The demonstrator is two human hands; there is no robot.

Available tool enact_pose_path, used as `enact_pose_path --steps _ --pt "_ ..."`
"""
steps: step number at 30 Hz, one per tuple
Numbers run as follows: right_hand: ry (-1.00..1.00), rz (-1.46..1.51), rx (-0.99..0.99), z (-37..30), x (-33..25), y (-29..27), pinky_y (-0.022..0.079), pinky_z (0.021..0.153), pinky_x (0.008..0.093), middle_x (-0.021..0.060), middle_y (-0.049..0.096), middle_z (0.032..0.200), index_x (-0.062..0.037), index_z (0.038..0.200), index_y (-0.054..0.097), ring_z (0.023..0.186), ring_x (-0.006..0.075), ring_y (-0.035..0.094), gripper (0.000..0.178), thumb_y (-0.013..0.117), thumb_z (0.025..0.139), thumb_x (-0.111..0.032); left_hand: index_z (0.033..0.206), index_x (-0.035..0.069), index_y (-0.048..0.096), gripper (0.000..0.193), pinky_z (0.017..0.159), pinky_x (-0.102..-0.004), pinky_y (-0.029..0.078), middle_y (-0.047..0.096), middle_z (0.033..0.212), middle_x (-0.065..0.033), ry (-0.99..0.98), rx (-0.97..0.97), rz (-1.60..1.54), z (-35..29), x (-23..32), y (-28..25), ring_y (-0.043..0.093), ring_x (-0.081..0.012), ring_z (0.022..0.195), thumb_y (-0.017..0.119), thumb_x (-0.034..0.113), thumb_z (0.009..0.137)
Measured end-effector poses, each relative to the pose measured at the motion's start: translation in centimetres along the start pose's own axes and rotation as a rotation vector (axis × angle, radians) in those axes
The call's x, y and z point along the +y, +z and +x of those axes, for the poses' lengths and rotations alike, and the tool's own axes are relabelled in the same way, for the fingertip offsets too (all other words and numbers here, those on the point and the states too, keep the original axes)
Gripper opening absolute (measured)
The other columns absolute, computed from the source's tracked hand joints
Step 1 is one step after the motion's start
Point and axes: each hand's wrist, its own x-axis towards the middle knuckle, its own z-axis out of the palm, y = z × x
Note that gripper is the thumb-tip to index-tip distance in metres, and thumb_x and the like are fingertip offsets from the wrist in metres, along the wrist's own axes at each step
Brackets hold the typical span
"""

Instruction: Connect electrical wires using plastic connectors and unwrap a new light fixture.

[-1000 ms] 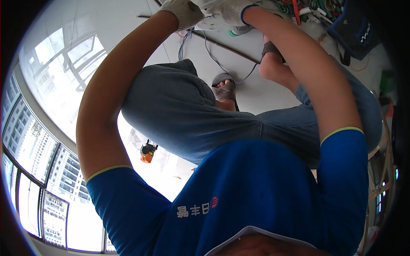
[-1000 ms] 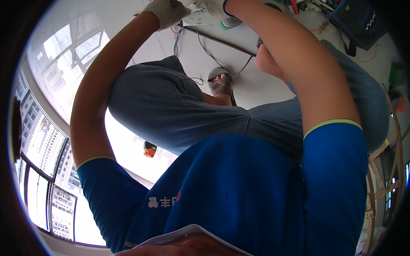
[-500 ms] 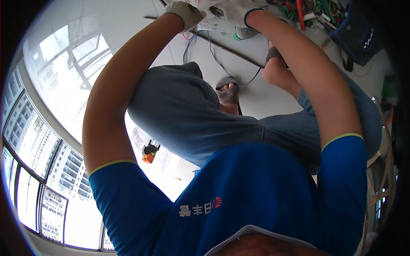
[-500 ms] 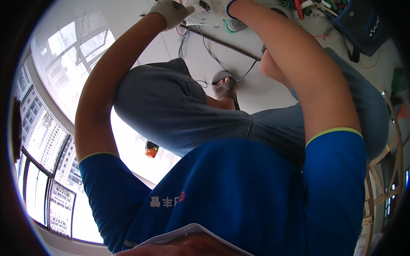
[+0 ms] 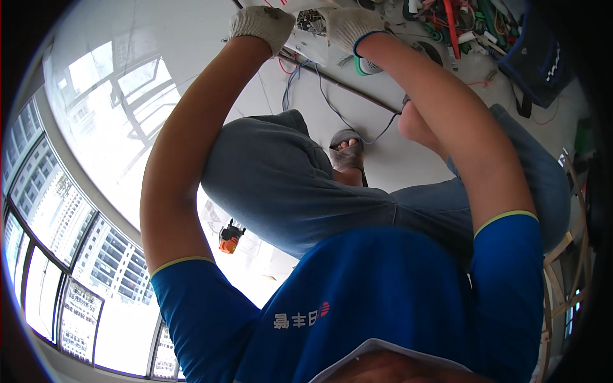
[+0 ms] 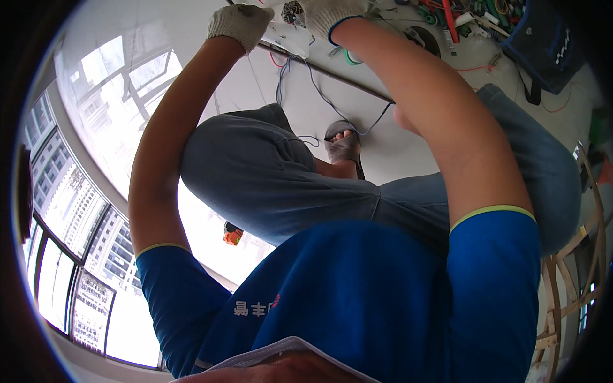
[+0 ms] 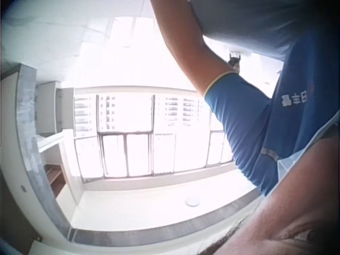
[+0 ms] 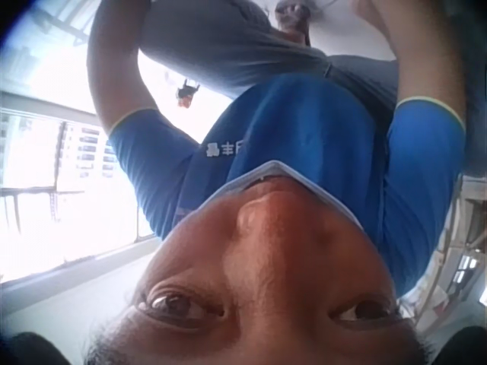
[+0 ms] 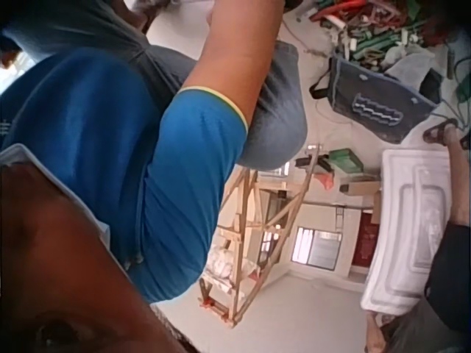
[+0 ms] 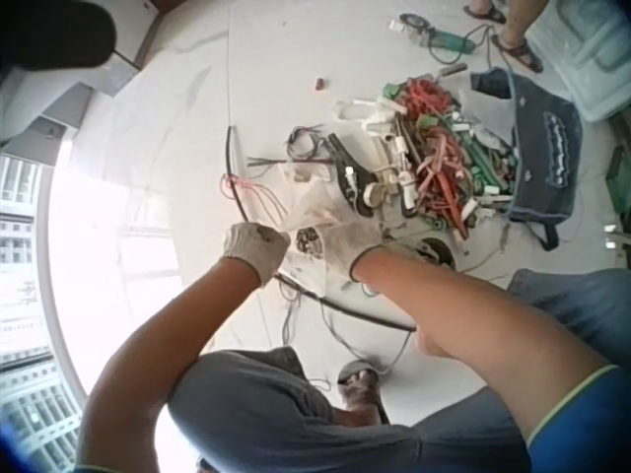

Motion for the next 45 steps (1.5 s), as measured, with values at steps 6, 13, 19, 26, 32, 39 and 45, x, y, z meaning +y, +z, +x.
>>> enact_pose_path --steps 6,13,19,26,32,39,45 --pt "0.078 0.038 -0.209 0.6 -2.0 -1.5 0.05 0.1 0.0489 0.0166 0.061 0.141 -0.0188 0.134 0.064 0.123 0.0335 0.064 0.039 0.047 0.101 -0.03 0.084 0.0 0.075 0.04 0.077 -0.0513 0.057 0.068 0.085 -0.0314 -0.206 0.101 -0.226 -1.7 0.2 -1.6 0.07 -0.0458 0.089 0.056 0.035 0.086" --pt "-0.306 -0.287 -0.076 3.1 -2.0 4.9 0.057 0.092 0.0496 0.0149 0.073 0.12 -0.0183 0.142 0.057 0.109 0.0342 0.071 0.042 0.049 0.101 -0.026 0.09 0.004 0.075 0.042 0.078 -0.044 0.059 0.074 0.084 -0.0195 0.07 -0.101 -0.128 -2.1 -1.3 -0.4 0.073 -0.0363 0.08 0.049 0.037 0.092" --pt "-0.042 -0.144 0.046 3.6 0.5 6.0 0.056 0.091 0.0496 0.0132 0.073 0.12 -0.0145 0.134 0.064 0.106 0.0344 0.071 0.04 0.051 0.098 -0.027 0.088 0.007 0.075 0.041 0.078 -0.0417 0.059 0.074 0.082 -0.016 0.278 -0.047 0.138 -1.5 -3.0 2.4 0.073 -0.033 0.078 0.054 0.042 0.092" --pt "0.16 0.143 -0.047 0.9 0.7 3.1 0.05 0.099 0.0483 0.0181 0.067 0.13 -0.0155 0.134 0.064 0.119 0.0336 0.064 0.041 0.045 0.102 -0.034 0.075 0.001 0.07 0.038 0.07 -0.0477 0.055 0.068 0.077 -0.0259 -0.084 -0.208 -0.261 -3.4 -0.3 -1.2 0.069 -0.0413 0.075 0.059 0.036 0.087" --pt "0.255 0.224 -0.058 1.7 0.3 4.7 0.045 0.106 0.0472 0.0223 0.061 0.138 -0.0164 0.133 0.064 0.13 0.0328 0.058 0.044 0.039 0.105 -0.039 0.114 0.012 0.072 0.036 0.087 -0.0397 0.058 0.075 0.097 -0.0162 0.218 -0.385 0.064 -2.4 -1.4 1.8 0.073 -0.0326 0.089 0.051 0.038 0.1" --pt "0.493 0.456 -0.079 0.7 -1.1 1.2 0.047 0.104 0.0476 0.022 0.065 0.134 -0.0134 0.135 0.061 0.126 0.0349 0.062 0.045 0.043 0.104 -0.041 0.087 0.002 0.073 0.041 0.076 -0.0416 0.056 0.07 0.08 -0.0204 0.404 -0.259 0.16 -3.1 -1.8 1.9 0.071 -0.0307 0.08 0.057 0.039 0.093" --pt "-0.338 -0.301 -0.308 2.8 2.2 4.3 0.056 0.087 0.046 0.0211 0.074 0.113 -0.0055 0.113 0.071 0.105 0.0359 0.072 0.03 0.06 0.093 -0.024 0.082 0.0 0.069 0.044 0.078 -0.0452 0.054 0.069 0.084 -0.0244 0.099 -0.334 -0.186 -3.9 0.8 -1.5 0.07 -0.0374 0.086 0.056 0.041 0.093"
